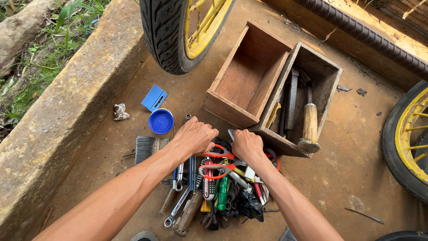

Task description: The person removes various hand tools, measuring tape, and containers from a wooden box onto the ground, opens a container, and sorts through the tools by hand.

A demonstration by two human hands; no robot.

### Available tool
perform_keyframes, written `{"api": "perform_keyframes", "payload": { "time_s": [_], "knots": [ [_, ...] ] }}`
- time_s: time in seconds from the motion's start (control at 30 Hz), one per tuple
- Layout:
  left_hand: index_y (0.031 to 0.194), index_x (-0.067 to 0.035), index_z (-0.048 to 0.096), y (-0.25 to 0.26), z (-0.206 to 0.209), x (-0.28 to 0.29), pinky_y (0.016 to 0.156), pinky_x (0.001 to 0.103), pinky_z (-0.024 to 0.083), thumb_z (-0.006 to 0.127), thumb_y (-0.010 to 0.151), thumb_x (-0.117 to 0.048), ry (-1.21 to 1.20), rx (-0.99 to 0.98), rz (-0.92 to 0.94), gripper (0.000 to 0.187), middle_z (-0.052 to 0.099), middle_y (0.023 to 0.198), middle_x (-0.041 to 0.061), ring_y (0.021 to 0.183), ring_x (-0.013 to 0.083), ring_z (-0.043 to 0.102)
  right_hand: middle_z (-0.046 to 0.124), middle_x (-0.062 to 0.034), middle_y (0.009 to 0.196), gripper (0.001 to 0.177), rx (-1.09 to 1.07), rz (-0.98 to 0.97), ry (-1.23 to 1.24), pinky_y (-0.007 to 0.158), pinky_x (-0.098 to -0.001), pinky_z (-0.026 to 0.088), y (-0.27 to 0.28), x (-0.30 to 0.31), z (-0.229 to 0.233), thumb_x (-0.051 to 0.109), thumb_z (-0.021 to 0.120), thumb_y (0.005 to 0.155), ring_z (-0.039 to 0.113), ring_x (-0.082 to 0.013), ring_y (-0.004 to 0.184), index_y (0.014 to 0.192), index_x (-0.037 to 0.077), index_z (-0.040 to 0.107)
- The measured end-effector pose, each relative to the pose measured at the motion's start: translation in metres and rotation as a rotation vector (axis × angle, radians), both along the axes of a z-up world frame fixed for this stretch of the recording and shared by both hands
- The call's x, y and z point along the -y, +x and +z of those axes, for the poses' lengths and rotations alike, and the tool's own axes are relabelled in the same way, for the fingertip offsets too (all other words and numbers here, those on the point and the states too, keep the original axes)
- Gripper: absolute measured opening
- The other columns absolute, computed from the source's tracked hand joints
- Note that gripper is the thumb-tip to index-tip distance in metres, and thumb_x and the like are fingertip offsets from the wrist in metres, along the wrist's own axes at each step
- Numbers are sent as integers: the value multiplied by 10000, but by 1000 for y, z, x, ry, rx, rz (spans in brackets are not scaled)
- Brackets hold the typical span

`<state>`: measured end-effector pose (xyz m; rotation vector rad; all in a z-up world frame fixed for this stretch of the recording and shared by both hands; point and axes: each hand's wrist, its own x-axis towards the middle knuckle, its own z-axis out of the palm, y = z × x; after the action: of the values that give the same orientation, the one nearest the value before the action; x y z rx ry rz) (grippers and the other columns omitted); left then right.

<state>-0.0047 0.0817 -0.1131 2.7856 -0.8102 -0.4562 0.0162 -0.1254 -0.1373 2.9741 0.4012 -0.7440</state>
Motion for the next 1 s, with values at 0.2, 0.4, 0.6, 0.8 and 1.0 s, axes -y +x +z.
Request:
{"api": "perform_keyframes", "payload": {
  "time_s": [0.2,0.4,0.6,0.8,1.0],
  "knots": [
    [1101,-122,713,0,4,-7,882,458,477,709,877,-358,-29,-5,23,326,743,1014,122,979,307,710,737,-220,940,233,-50,-31,-11,775,-469,616,3,4,-11,156,708,842,738,-385,901,1011,-4,700],
    [1143,-108,707,1,15,-10,913,474,484,717,870,-354,-148,-13,101,367,741,1015,138,972,326,706,734,-260,879,247,45,-19,156,774,-493,605,-5,8,3,162,716,844,731,-413,857,995,-28,672],
    [1089,-106,720,2,36,-22,908,479,502,703,891,-317,-358,-11,309,289,732,1048,137,993,347,687,717,-265,839,414,101,-12,315,743,-517,575,-13,-8,57,187,760,784,711,-438,815,1127,-21,658],
    [1021,-88,693,8,53,-23,902,453,531,703,925,-272,-440,90,456,208,672,1030,112,1044,304,656,747,-217,810,529,-43,-61,562,731,-443,610,-14,-21,116,217,782,762,755,-278,702,1198,-49,641],
    [1345,-62,563,31,48,-18,1000,492,457,744,839,-199,-498,333,417,554,560,1324,167,1227,348,541,776,-144,832,305,-54,-141,561,654,-371,562,16,-8,132,259,745,904,692,-181,697,1054,-5,773]
  ]
}}
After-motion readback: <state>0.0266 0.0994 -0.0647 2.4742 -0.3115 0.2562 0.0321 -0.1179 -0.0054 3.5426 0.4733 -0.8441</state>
